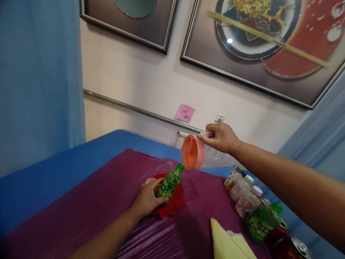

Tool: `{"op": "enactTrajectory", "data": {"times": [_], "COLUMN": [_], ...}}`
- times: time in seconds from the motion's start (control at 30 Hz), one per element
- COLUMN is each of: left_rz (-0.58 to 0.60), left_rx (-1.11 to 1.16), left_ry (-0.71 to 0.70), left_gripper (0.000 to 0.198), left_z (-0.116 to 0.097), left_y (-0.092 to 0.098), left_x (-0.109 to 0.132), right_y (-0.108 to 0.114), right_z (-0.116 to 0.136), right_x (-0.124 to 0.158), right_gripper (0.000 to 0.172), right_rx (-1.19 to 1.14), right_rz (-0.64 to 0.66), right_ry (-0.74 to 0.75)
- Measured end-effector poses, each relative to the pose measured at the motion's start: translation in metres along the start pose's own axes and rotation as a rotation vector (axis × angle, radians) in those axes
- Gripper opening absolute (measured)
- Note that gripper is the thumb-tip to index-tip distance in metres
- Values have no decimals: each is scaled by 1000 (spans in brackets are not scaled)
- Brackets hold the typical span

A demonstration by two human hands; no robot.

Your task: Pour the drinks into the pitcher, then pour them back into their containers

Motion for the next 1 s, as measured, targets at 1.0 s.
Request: {"op": "enactTrajectory", "data": {"times": [1.0], "left_rz": [4], "left_rx": [8], "left_ry": [-11], "left_gripper": [64], "left_z": [-2], "left_y": [1], "left_x": [2], "right_y": [-1], "right_z": [4], "right_x": [2], "right_gripper": [51], "right_rx": [14], "right_rz": [4], "right_ry": [12]}}
Point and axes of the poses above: each hand's wrist, its own x-axis away from the middle knuckle, its own y-axis out of the back of the hand, z = x × y, the point moved 1 cm from there along -x, towards the middle knuckle, and after that the axes turned 13 degrees about y, right-handed, at the moved point
